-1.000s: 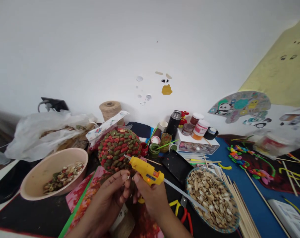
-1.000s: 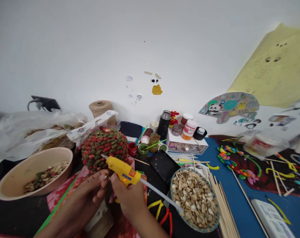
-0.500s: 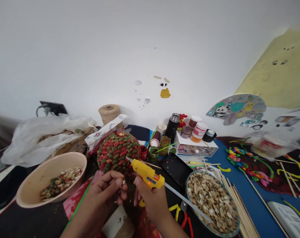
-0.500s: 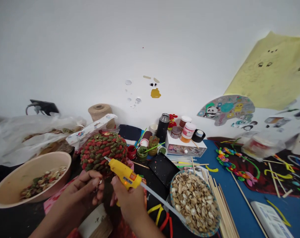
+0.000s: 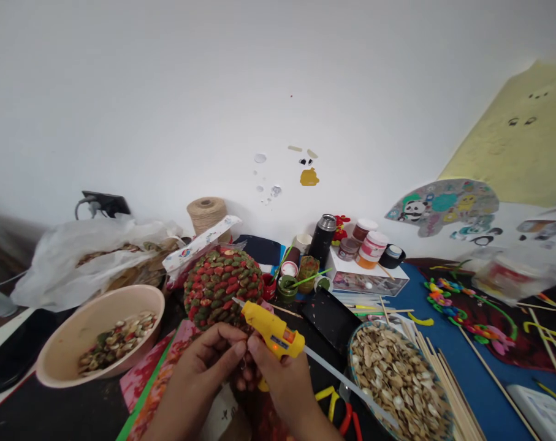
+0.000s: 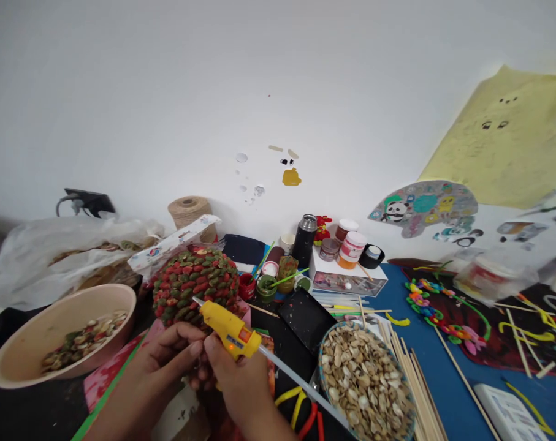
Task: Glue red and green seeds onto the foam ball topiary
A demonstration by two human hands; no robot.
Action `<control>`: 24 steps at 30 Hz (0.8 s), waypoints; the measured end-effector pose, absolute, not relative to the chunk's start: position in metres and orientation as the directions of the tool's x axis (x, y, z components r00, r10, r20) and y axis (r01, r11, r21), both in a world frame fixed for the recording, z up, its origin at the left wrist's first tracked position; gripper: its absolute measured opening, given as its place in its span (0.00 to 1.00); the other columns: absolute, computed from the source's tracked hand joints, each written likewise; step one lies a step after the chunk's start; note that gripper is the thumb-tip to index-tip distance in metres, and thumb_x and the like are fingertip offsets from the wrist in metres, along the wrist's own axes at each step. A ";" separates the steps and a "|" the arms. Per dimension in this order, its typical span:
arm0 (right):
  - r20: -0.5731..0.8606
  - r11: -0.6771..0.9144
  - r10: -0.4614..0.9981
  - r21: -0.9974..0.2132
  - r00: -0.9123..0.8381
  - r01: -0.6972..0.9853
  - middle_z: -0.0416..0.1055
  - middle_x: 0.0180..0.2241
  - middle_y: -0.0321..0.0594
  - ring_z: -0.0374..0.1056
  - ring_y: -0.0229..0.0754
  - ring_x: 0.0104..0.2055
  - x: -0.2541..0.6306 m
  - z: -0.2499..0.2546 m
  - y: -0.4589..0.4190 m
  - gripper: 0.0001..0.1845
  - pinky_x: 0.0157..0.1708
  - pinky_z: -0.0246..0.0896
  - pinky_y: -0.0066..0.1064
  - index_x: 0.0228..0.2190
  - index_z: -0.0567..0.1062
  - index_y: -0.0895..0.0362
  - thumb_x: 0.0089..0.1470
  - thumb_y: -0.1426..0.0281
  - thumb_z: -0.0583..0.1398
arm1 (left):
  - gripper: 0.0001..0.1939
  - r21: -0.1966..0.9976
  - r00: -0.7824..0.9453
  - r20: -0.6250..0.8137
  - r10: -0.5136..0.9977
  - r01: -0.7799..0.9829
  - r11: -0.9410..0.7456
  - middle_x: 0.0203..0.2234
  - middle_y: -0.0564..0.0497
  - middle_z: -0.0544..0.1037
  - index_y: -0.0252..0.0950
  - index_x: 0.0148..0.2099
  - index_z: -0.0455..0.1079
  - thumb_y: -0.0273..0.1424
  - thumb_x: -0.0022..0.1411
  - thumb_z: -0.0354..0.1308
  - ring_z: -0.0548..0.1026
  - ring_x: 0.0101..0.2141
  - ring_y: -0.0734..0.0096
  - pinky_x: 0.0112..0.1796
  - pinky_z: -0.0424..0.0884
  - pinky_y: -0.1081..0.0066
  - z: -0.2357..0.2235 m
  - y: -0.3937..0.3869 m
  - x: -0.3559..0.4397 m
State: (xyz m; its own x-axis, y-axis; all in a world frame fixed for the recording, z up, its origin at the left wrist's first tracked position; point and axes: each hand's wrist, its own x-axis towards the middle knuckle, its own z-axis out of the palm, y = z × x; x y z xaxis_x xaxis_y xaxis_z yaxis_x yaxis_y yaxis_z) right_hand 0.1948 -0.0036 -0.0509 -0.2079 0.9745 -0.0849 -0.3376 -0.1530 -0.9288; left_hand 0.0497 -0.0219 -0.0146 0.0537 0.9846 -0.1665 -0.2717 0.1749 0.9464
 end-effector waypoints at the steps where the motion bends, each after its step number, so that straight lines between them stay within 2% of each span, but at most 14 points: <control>1: -0.095 -0.162 0.974 -0.928 -0.208 -0.336 0.70 0.19 0.34 0.65 0.40 0.19 0.195 -0.051 -0.003 0.40 0.21 0.68 0.32 0.27 0.80 0.50 0.46 0.26 0.75 | 0.30 0.944 0.062 -0.167 0.984 -0.277 0.178 0.23 0.47 0.84 0.39 0.34 0.83 0.59 0.51 0.84 0.81 0.25 0.63 0.29 0.75 0.70 -0.015 -0.022 0.050; 4: -0.106 -0.169 0.974 -0.930 -0.201 -0.327 0.72 0.20 0.35 0.65 0.40 0.19 0.196 -0.049 -0.003 0.42 0.21 0.68 0.32 0.28 0.81 0.51 0.44 0.25 0.75 | 0.28 0.931 0.083 -0.177 0.981 -0.310 0.195 0.23 0.47 0.84 0.39 0.36 0.84 0.58 0.52 0.85 0.81 0.25 0.64 0.29 0.75 0.70 -0.017 -0.024 0.050; 7: -0.083 -0.138 0.980 -0.938 -0.179 -0.319 0.73 0.20 0.36 0.66 0.41 0.19 0.196 -0.048 -0.002 0.41 0.20 0.69 0.33 0.28 0.81 0.52 0.45 0.26 0.75 | 0.30 0.910 0.078 -0.184 0.980 -0.363 0.200 0.23 0.48 0.84 0.38 0.37 0.86 0.57 0.49 0.86 0.80 0.25 0.64 0.28 0.74 0.70 -0.021 -0.024 0.049; 12: -0.064 -0.100 0.991 -0.933 -0.116 -0.347 0.73 0.20 0.35 0.65 0.38 0.18 0.196 -0.051 0.000 0.42 0.18 0.67 0.29 0.27 0.81 0.54 0.45 0.27 0.76 | 0.29 0.886 0.079 -0.183 0.980 -0.418 0.199 0.25 0.48 0.84 0.36 0.38 0.87 0.54 0.47 0.88 0.81 0.26 0.66 0.28 0.74 0.72 -0.026 -0.023 0.049; 16: -0.060 -0.121 0.982 -0.926 -0.176 -0.357 0.73 0.20 0.35 0.66 0.39 0.18 0.195 -0.058 0.000 0.39 0.19 0.69 0.31 0.28 0.81 0.54 0.47 0.30 0.77 | 0.29 0.868 0.112 -0.194 0.975 -0.443 0.224 0.22 0.49 0.82 0.36 0.38 0.87 0.53 0.46 0.89 0.80 0.24 0.68 0.27 0.73 0.74 -0.030 -0.022 0.049; 19: -0.040 -0.098 0.987 -0.919 -0.157 -0.381 0.70 0.18 0.32 0.64 0.39 0.17 0.191 -0.071 0.000 0.38 0.17 0.65 0.30 0.27 0.79 0.52 0.50 0.30 0.76 | 0.28 0.863 0.146 -0.193 0.970 -0.446 0.239 0.22 0.50 0.83 0.36 0.39 0.86 0.52 0.49 0.88 0.81 0.24 0.69 0.27 0.72 0.75 -0.035 -0.022 0.046; 24: -0.069 -0.109 0.990 -0.929 -0.123 -0.353 0.74 0.20 0.34 0.66 0.39 0.18 0.190 -0.089 -0.001 0.37 0.17 0.66 0.29 0.28 0.80 0.53 0.50 0.32 0.78 | 0.26 0.880 0.192 -0.183 0.964 -0.405 0.247 0.26 0.50 0.84 0.36 0.39 0.82 0.50 0.54 0.87 0.83 0.27 0.67 0.28 0.73 0.74 -0.041 -0.022 0.036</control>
State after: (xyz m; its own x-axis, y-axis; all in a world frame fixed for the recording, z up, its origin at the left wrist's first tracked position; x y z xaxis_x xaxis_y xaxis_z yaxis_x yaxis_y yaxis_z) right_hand 0.1896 -0.0010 -0.0890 -0.1233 0.9900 -0.0693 -0.3525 -0.1089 -0.9294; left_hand 0.0361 -0.0218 -0.0408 0.1918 0.9643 -0.1826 -0.4046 0.2472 0.8805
